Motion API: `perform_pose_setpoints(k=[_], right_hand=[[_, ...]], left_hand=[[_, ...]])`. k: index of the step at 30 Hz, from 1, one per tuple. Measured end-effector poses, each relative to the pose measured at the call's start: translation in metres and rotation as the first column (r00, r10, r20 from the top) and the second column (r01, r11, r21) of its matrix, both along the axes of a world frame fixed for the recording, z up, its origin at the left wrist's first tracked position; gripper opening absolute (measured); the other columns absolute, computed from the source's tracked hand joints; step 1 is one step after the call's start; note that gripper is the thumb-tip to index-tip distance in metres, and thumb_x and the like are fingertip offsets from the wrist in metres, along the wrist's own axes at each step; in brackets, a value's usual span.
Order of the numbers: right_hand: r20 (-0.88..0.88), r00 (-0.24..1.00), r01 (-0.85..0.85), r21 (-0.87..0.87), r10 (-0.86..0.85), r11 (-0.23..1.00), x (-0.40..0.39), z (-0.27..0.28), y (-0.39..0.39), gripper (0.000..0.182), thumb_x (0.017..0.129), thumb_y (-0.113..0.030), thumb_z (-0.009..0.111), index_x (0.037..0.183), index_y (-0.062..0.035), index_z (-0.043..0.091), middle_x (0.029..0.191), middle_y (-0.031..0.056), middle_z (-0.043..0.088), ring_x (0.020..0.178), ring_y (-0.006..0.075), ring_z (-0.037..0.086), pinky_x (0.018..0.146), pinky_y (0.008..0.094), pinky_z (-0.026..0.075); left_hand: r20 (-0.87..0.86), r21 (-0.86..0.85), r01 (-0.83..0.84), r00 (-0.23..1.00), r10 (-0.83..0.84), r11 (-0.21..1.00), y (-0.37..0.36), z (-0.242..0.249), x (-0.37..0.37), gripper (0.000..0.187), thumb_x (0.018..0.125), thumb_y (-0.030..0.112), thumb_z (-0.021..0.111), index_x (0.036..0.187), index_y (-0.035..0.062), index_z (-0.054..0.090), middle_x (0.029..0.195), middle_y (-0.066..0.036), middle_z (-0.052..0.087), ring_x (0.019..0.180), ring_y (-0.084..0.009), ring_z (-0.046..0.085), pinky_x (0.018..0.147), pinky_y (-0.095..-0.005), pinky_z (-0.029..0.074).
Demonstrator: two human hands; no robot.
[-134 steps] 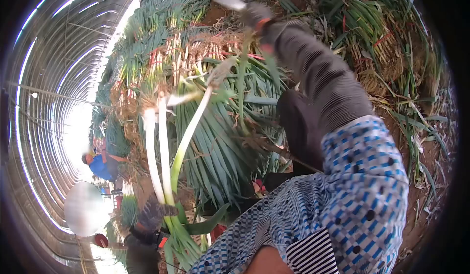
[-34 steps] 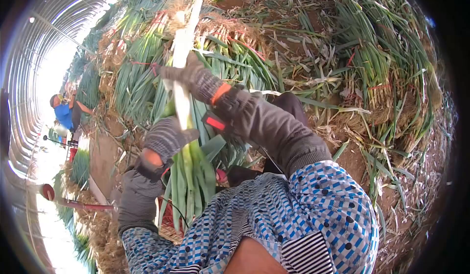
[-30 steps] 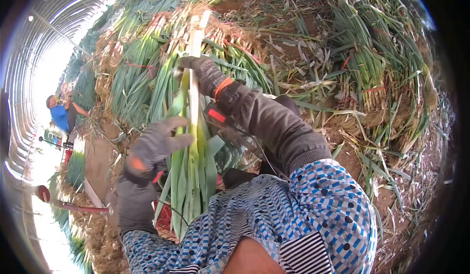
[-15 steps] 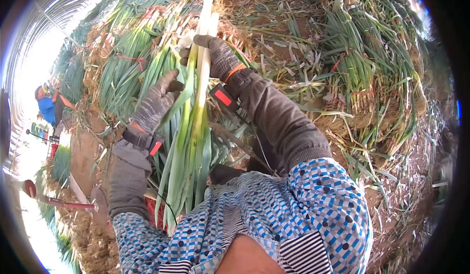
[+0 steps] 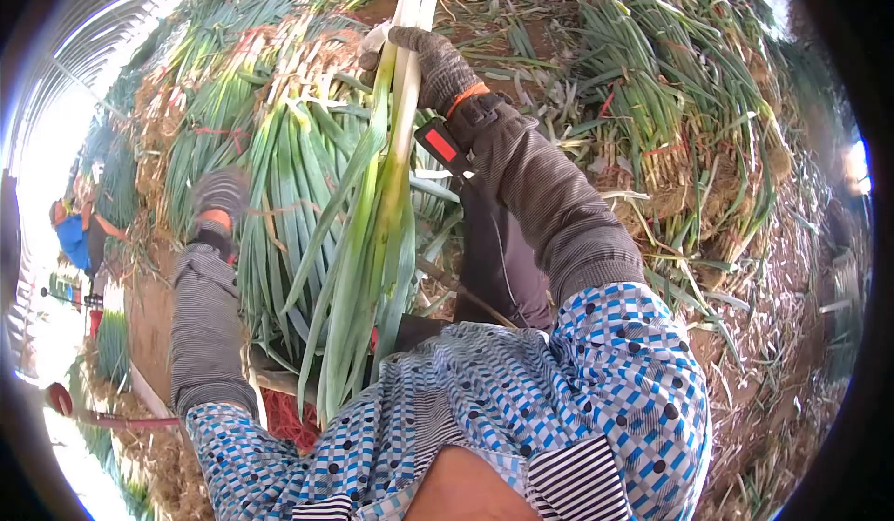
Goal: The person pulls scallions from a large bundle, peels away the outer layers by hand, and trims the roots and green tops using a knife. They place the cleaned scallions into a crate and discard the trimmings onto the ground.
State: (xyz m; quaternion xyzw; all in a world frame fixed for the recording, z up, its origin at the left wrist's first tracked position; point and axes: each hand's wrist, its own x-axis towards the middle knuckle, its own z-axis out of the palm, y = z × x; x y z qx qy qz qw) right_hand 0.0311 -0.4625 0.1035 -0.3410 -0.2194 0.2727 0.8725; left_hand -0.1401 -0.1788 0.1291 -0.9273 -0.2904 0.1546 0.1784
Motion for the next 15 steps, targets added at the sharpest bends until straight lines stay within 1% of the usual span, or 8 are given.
perform_pose_setpoints(k=[3, 4, 6, 8, 9, 11, 14, 15], right_hand=[[0.213, 0.967, -0.152, 0.038, 0.14, 0.988, 0.033, -0.011, 0.001, 0.042, 0.081, -0.024, 0.061, 0.106, 0.0081, 0.051, 0.091, 0.0237, 0.061, 0.079, 0.0355, 0.062, 0.077, 0.048, 0.052], [0.143, 0.985, -0.111, 0.085, 0.098, 0.99, 0.033, -0.013, 0.011, 0.036, 0.081, -0.024, 0.061, 0.1, 0.0053, 0.053, 0.084, 0.0218, 0.062, 0.074, 0.0336, 0.062, 0.071, 0.0468, 0.052], [-0.087, 0.995, -0.043, 0.039, 0.046, 0.998, 0.009, 0.005, 0.015, 0.026, 0.081, -0.022, 0.061, 0.088, 0.0026, 0.053, 0.08, 0.0194, 0.061, 0.072, 0.0321, 0.062, 0.067, 0.0463, 0.053], [-0.037, 0.999, 0.011, -0.007, -0.011, 1.0, 0.001, 0.007, 0.02, 0.028, 0.083, -0.021, 0.06, 0.095, 0.0041, 0.054, 0.085, 0.0197, 0.061, 0.076, 0.032, 0.063, 0.069, 0.0447, 0.053], [0.005, 1.0, 0.03, -0.002, -0.03, 1.0, -0.008, 0.014, 0.017, 0.029, 0.083, -0.021, 0.059, 0.097, 0.0047, 0.054, 0.087, 0.0198, 0.061, 0.077, 0.0318, 0.063, 0.07, 0.0442, 0.053], [-0.114, 0.994, 0.001, -0.004, -0.002, 1.0, 0.002, 0.021, 0.012, 0.032, 0.084, -0.017, 0.057, 0.106, 0.0061, 0.05, 0.092, 0.0219, 0.061, 0.084, 0.0343, 0.063, 0.074, 0.0458, 0.053], [-0.203, 0.973, -0.08, 0.153, 0.11, 0.985, 0.015, 0.025, 0.011, 0.032, 0.085, -0.013, 0.053, 0.11, 0.0064, 0.046, 0.097, 0.0267, 0.059, 0.087, 0.0386, 0.062, 0.077, 0.0513, 0.052], [-0.271, 0.959, -0.076, 0.035, 0.083, 0.996, 0.025, 0.025, 0.017, 0.031, 0.085, -0.014, 0.053, 0.108, 0.0058, 0.047, 0.098, 0.0291, 0.058, 0.088, 0.0389, 0.062, 0.078, 0.0531, 0.051]], left_hand=[[0.432, 0.083, 0.251, 0.863, -0.262, 0.964, -0.012, 0.019, 0.011, 0.041, 0.083, 0.036, 0.057, 0.109, 0.004, 0.06, 0.108, -0.011, 0.063, 0.098, -0.0197, 0.06, 0.082, -0.0341, 0.048], [0.568, -0.282, 0.413, 0.8, -0.196, 0.866, -0.027, 0.028, 0.019, 0.045, 0.081, 0.039, 0.059, 0.108, 0.0026, 0.058, 0.104, -0.011, 0.062, 0.094, -0.0177, 0.06, 0.08, -0.032, 0.047], [0.685, -0.717, 0.662, 0.727, 0.046, 0.218, -0.086, 0.038, 0.033, 0.054, 0.078, 0.045, 0.064, 0.107, -0.0001, 0.056, 0.096, -0.011, 0.062, 0.085, -0.0138, 0.058, 0.076, -0.0277, 0.047], [0.66, -0.748, 0.664, 0.743, 0.108, 0.006, -0.138, 0.032, 0.04, 0.044, 0.08, 0.026, 0.065, 0.113, 0.0004, 0.052, 0.09, -0.008, 0.062, 0.082, -0.0117, 0.057, 0.072, -0.025, 0.047], [0.745, -0.665, 0.743, 0.652, 0.144, 0.076, -0.135, 0.008, 0.054, 0.037, 0.081, 0.017, 0.064, 0.112, 0.0013, 0.055, 0.09, -0.003, 0.058, 0.077, -0.009, 0.053, 0.065, -0.0236, 0.047], [0.559, -0.828, 0.561, 0.822, 0.108, 0.011, -0.13, 0.008, 0.05, 0.036, 0.079, 0.011, 0.062, 0.113, -0.0003, 0.055, 0.087, -0.002, 0.059, 0.077, -0.0093, 0.053, 0.068, -0.0235, 0.046], [0.551, -0.829, 0.555, 0.831, 0.075, -0.062, -0.137, 0.012, 0.023, 0.039, 0.079, 0.011, 0.064, 0.115, 0.0011, 0.055, 0.091, -0.002, 0.06, 0.079, -0.0091, 0.053, 0.072, -0.023, 0.045], [0.604, -0.786, 0.601, 0.796, 0.027, -0.141, -0.136, 0.013, 0.022, 0.039, 0.08, 0.015, 0.066, 0.115, 0.0013, 0.055, 0.092, -0.002, 0.06, 0.08, -0.0081, 0.052, 0.073, -0.0225, 0.045]])
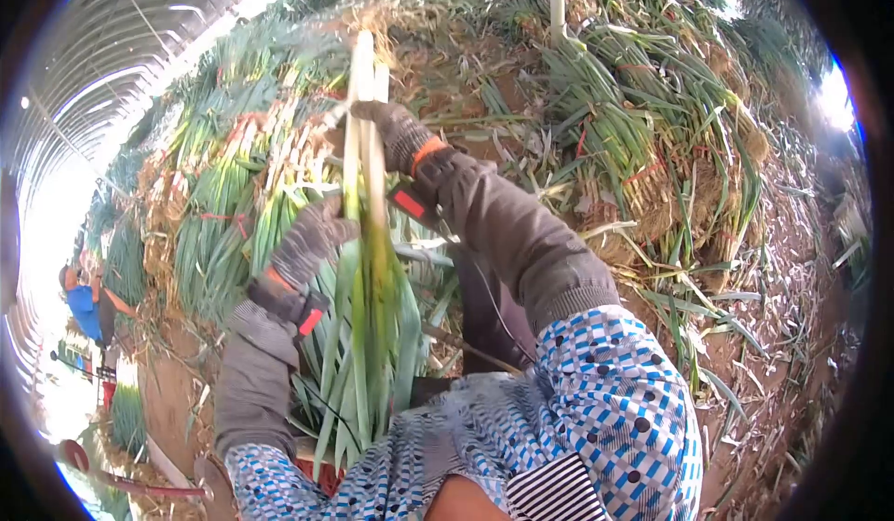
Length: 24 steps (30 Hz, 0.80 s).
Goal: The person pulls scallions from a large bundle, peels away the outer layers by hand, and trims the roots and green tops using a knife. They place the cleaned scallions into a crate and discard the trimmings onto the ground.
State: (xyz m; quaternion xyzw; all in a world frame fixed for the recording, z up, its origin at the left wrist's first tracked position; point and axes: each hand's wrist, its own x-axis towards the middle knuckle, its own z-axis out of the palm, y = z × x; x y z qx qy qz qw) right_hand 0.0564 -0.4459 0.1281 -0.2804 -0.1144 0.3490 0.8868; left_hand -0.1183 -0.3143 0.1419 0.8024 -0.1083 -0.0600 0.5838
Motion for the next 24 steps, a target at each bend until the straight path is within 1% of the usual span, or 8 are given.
perform_pose_setpoints(k=[9, 12, 15, 17, 18, 20, 22, 24], right_hand=[[0.637, 0.655, -0.513, -0.02, 0.407, 0.858, -0.053, 0.082, 0.058, 0.049, 0.084, -0.043, 0.059, 0.117, -0.0067, 0.052, 0.112, 0.0064, 0.06, 0.09, 0.0195, 0.061, 0.076, 0.0355, 0.051], [0.701, 0.691, -0.061, -0.188, 0.177, 0.98, -0.073, 0.074, 0.045, 0.034, 0.085, -0.033, 0.059, 0.108, -0.0075, 0.059, 0.092, 0.0085, 0.065, 0.077, 0.0191, 0.062, 0.065, 0.0329, 0.051], [0.761, -0.581, 0.537, 0.094, 0.288, 0.838, -0.04, 0.012, 0.042, 0.023, 0.081, -0.008, 0.052, 0.103, -0.0041, 0.054, 0.076, 0.0085, 0.054, 0.07, 0.0222, 0.058, 0.062, 0.0349, 0.048], [0.557, -0.7, 0.623, 0.169, 0.448, 0.764, -0.012, -0.047, 0.042, 0.027, 0.079, -0.011, 0.052, 0.106, -0.0068, 0.054, 0.086, 0.0092, 0.055, 0.077, 0.0227, 0.057, 0.067, 0.0375, 0.047], [0.499, -0.694, 0.664, 0.166, 0.519, 0.729, 0.007, -0.081, 0.042, 0.029, 0.079, -0.012, 0.052, 0.108, -0.0082, 0.054, 0.091, 0.0096, 0.056, 0.081, 0.0229, 0.056, 0.07, 0.0389, 0.047], [0.65, -0.501, 0.738, -0.023, 0.571, 0.675, 0.025, -0.125, 0.048, 0.034, 0.077, -0.016, 0.053, 0.111, -0.0108, 0.055, 0.101, 0.0102, 0.056, 0.088, 0.0233, 0.056, 0.075, 0.0415, 0.046], [0.784, 0.284, 0.515, -0.61, 0.551, 0.602, 0.017, -0.138, 0.059, 0.036, 0.082, -0.027, 0.053, 0.115, -0.0141, 0.054, 0.108, 0.0081, 0.058, 0.088, 0.0223, 0.058, 0.075, 0.0419, 0.047], [0.201, 0.851, -0.113, -0.832, 0.485, 0.543, 0.003, -0.135, 0.053, 0.04, 0.086, -0.039, 0.053, 0.12, -0.0173, 0.052, 0.114, 0.0061, 0.059, 0.087, 0.0212, 0.06, 0.075, 0.0422, 0.047]], left_hand=[[-0.041, -0.256, -0.167, 0.986, 0.162, 0.952, 0.034, 0.052, -0.016, 0.029, 0.074, 0.013, 0.069, 0.096, -0.0015, 0.058, 0.073, -0.011, 0.062, 0.063, -0.02, 0.062, 0.06, -0.0324, 0.053], [0.09, -0.241, -0.266, 0.952, 0.294, 0.933, 0.095, 0.098, -0.051, 0.03, 0.076, 0.014, 0.066, 0.099, -0.0034, 0.058, 0.08, -0.012, 0.062, 0.067, -0.0204, 0.061, 0.063, -0.0302, 0.052], [0.292, -0.07, -0.438, 0.85, 0.438, 0.896, 0.198, 0.158, -0.131, 0.03, 0.079, 0.011, 0.063, 0.105, -0.0039, 0.058, 0.088, -0.012, 0.061, 0.078, -0.0205, 0.06, 0.071, -0.0291, 0.052], [0.616, 0.385, -0.619, 0.724, 0.309, 0.684, 0.236, 0.203, -0.215, 0.029, 0.082, 0.011, 0.06, 0.106, -0.0048, 0.058, 0.094, -0.011, 0.06, 0.087, -0.0192, 0.059, 0.077, -0.0285, 0.05], [0.748, 0.578, -0.727, 0.654, 0.117, 0.37, 0.249, 0.222, -0.255, 0.027, 0.085, 0.013, 0.058, 0.104, -0.0059, 0.059, 0.098, -0.01, 0.06, 0.091, -0.0183, 0.058, 0.08, -0.0285, 0.049], [0.495, -0.037, -0.84, 0.455, 0.74, 0.541, 0.266, 0.266, -0.328, 0.029, 0.08, 0.012, 0.066, 0.104, -0.003, 0.061, 0.092, -0.01, 0.061, 0.087, -0.0168, 0.058, 0.076, -0.0269, 0.049], [0.573, 0.032, -0.97, 0.214, 0.791, 0.239, 0.267, 0.291, -0.4, 0.032, 0.084, 0.021, 0.061, 0.108, -0.0007, 0.062, 0.105, -0.008, 0.06, 0.098, -0.0166, 0.056, 0.092, -0.0282, 0.042], [0.621, 0.046, -0.998, 0.063, 0.781, 0.044, 0.226, 0.332, -0.461, 0.036, 0.083, 0.024, 0.062, 0.11, 0.0006, 0.061, 0.106, -0.008, 0.06, 0.1, -0.0152, 0.055, 0.095, -0.028, 0.039]])
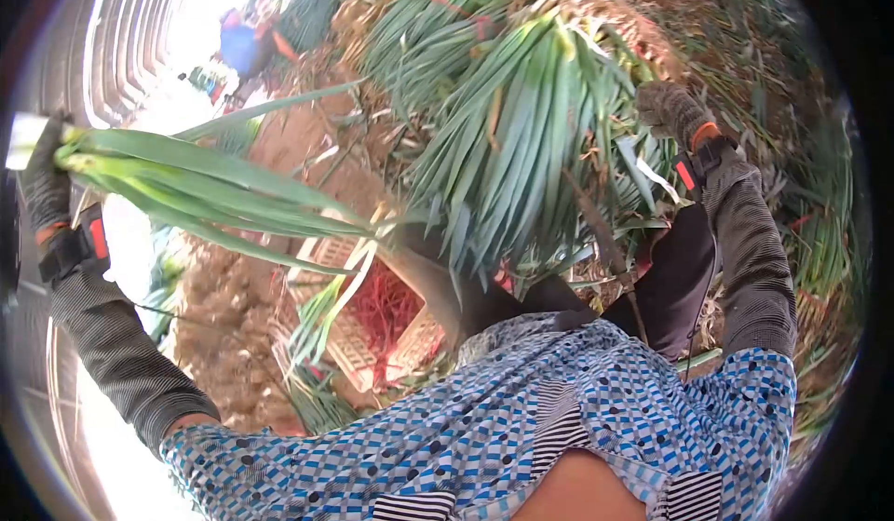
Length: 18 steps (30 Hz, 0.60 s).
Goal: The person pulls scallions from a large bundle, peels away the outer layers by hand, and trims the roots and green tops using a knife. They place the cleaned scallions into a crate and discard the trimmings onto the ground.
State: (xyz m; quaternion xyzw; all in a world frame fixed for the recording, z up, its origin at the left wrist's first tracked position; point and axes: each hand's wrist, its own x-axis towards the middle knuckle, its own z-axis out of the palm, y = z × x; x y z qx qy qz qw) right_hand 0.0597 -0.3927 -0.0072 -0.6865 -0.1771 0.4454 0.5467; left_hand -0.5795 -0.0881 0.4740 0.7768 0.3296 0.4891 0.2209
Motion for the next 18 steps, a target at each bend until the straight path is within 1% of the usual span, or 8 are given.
perform_pose_setpoints(k=[4, 7, 11, 12, 14, 15, 16, 18], right_hand=[[-0.018, 0.994, -0.106, 0.023, 0.106, 0.994, -0.024, -0.009, 0.012, 0.045, 0.088, -0.039, 0.047, 0.126, -0.0141, 0.048, 0.116, 0.0063, 0.058, 0.086, 0.0208, 0.061, 0.075, 0.0424, 0.048], [-0.059, 0.993, -0.109, -0.119, 0.103, 0.987, -0.034, -0.024, 0.021, 0.044, 0.088, -0.036, 0.046, 0.123, -0.0093, 0.048, 0.112, 0.0058, 0.059, 0.083, 0.0193, 0.061, 0.073, 0.0408, 0.048], [-0.146, 0.986, -0.093, -0.078, 0.081, 0.993, -0.049, -0.055, -0.006, 0.034, 0.087, -0.032, 0.052, 0.113, -0.012, 0.055, 0.105, 0.004, 0.061, 0.079, 0.0202, 0.06, 0.066, 0.0404, 0.048], [-0.107, 0.994, -0.046, -0.181, 0.026, 0.983, -0.058, -0.058, -0.009, 0.032, 0.085, -0.033, 0.055, 0.111, -0.0137, 0.056, 0.102, 0.0023, 0.062, 0.079, 0.0203, 0.06, 0.066, 0.0425, 0.048], [-0.182, 0.982, -0.095, -0.204, 0.057, 0.974, -0.042, -0.092, -0.038, 0.031, 0.082, -0.031, 0.058, 0.107, -0.0136, 0.058, 0.098, 0.0033, 0.063, 0.08, 0.0221, 0.06, 0.069, 0.0434, 0.048], [-0.002, 0.975, -0.214, -0.311, 0.224, 0.926, -0.031, -0.124, -0.047, 0.034, 0.081, -0.034, 0.058, 0.107, -0.0116, 0.058, 0.098, 0.006, 0.063, 0.081, 0.0236, 0.06, 0.071, 0.0411, 0.048], [0.154, 0.903, -0.3, -0.438, 0.4, 0.847, -0.019, -0.162, -0.056, 0.038, 0.081, -0.037, 0.058, 0.108, -0.0097, 0.058, 0.099, 0.0087, 0.063, 0.082, 0.025, 0.061, 0.072, 0.0388, 0.049], [0.382, 0.645, -0.339, -0.634, 0.662, 0.696, -0.012, -0.192, -0.074, 0.044, 0.081, -0.041, 0.058, 0.108, -0.0069, 0.058, 0.098, 0.013, 0.063, 0.082, 0.0272, 0.061, 0.074, 0.0349, 0.049]], left_hand=[[-0.168, 0.106, -0.468, 0.861, 0.479, 0.877, -0.04, -0.021, -0.045, 0.038, 0.077, 0.033, 0.069, 0.097, 0.0006, 0.065, 0.091, -0.007, 0.064, 0.08, -0.0158, 0.058, 0.08, -0.0284, 0.045], [-0.429, 0.397, -0.82, 0.233, 0.873, 0.413, -0.041, -0.072, -0.031, 0.046, 0.07, 0.036, 0.074, 0.092, -0.0032, 0.063, 0.082, -0.007, 0.064, 0.068, -0.0188, 0.058, 0.07, -0.032, 0.046], [-0.551, 0.299, -0.486, 0.615, 0.564, 0.821, 0.038, -0.23, -0.089, 0.04, 0.074, 0.023, 0.065, 0.112, 0.0119, 0.057, 0.089, -0.012, 0.066, 0.079, -0.028, 0.063, 0.072, -0.0373, 0.047], [-0.722, 0.359, -0.523, 0.369, 0.585, 0.773, 0.031, -0.266, -0.075, 0.036, 0.079, 0.02, 0.058, 0.114, 0.0141, 0.056, 0.092, -0.015, 0.065, 0.084, -0.0316, 0.063, 0.073, -0.0385, 0.048], [-0.81, 0.29, -0.52, 0.314, 0.495, 0.804, 0.052, -0.363, -0.089, 0.027, 0.08, 0.023, 0.056, 0.105, 0.0137, 0.06, 0.092, -0.017, 0.064, 0.083, -0.0356, 0.062, 0.071, -0.043, 0.048], [-0.723, 0.267, -0.51, 0.456, 0.52, 0.818, 0.027, -0.396, -0.066, 0.022, 0.081, 0.022, 0.054, 0.098, 0.0112, 0.061, 0.088, -0.017, 0.064, 0.082, -0.0364, 0.061, 0.07, -0.0435, 0.048], [-0.888, 0.236, -0.579, 0.198, 0.416, 0.78, 0.035, -0.446, -0.064, 0.018, 0.081, 0.017, 0.051, 0.095, 0.0104, 0.062, 0.083, -0.015, 0.064, 0.083, -0.0374, 0.061, 0.068, -0.0424, 0.047], [-0.954, 0.156, -0.541, 0.133, 0.267, 0.826, 0.027, -0.538, -0.06, 0.044, 0.078, 0.022, 0.058, 0.12, 0.0176, 0.05, 0.113, -0.015, 0.056, 0.103, -0.0273, 0.058, 0.089, -0.0493, 0.041]])
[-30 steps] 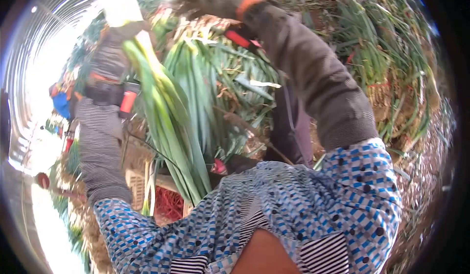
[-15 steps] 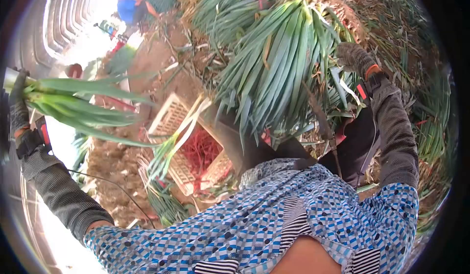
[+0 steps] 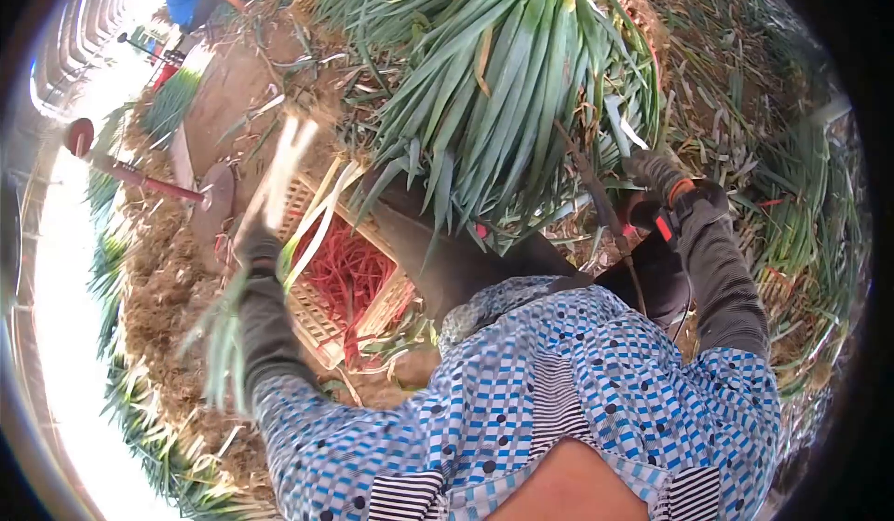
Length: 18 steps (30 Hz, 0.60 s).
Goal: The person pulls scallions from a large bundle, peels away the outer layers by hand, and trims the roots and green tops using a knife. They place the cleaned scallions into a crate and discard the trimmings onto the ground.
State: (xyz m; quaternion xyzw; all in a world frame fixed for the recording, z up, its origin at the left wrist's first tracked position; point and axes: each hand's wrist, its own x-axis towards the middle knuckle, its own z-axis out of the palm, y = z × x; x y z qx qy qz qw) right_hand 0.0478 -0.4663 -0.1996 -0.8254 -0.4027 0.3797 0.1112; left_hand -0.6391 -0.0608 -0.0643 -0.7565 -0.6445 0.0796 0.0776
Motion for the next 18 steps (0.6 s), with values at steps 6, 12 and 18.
perform_pose_setpoints(k=[6, 12, 18], right_hand=[[-0.093, 0.995, 0.038, 0.032, -0.035, 0.999, -0.108, 0.052, -0.011, 0.032, 0.075, -0.017, 0.062, 0.105, -0.0061, 0.057, 0.094, 0.0155, 0.06, 0.083, 0.0312, 0.06, 0.075, 0.0342, 0.049], [-0.905, 0.408, 0.223, -0.032, -0.122, 0.974, -0.129, 0.019, -0.004, 0.027, 0.081, -0.023, 0.061, 0.104, -0.0102, 0.055, 0.094, 0.0064, 0.059, 0.082, 0.0201, 0.057, 0.073, 0.0334, 0.047], [-0.93, 0.305, 0.652, 0.048, -0.203, 0.756, -0.156, 0.103, -0.016, 0.021, 0.089, -0.017, 0.052, 0.107, -0.0073, 0.053, 0.078, 0.0017, 0.058, 0.061, 0.014, 0.054, 0.053, 0.0251, 0.047]], left_hand=[[0.138, -0.034, -0.076, 0.987, 0.08, 0.997, -0.05, -0.101, 0.028, 0.102, 0.054, 0.024, 0.074, 0.14, 0.0174, 0.02, 0.142, -0.01, 0.024, 0.134, -0.0294, 0.017, 0.105, -0.0517, 0.02], [0.249, -0.124, -0.041, 0.966, 0.071, 0.991, -0.053, -0.049, 0.076, 0.093, 0.063, 0.017, 0.067, 0.142, 0.0202, 0.018, 0.148, -0.011, 0.018, 0.137, -0.0301, 0.014, 0.109, -0.0475, 0.013], [0.84, 0.298, 0.501, 0.267, -0.473, 0.813, -0.123, 0.064, 0.231, 0.054, 0.076, 0.025, 0.065, 0.12, 0.0004, 0.046, 0.108, -0.021, 0.054, 0.102, -0.0352, 0.051, 0.092, -0.0415, 0.04]])
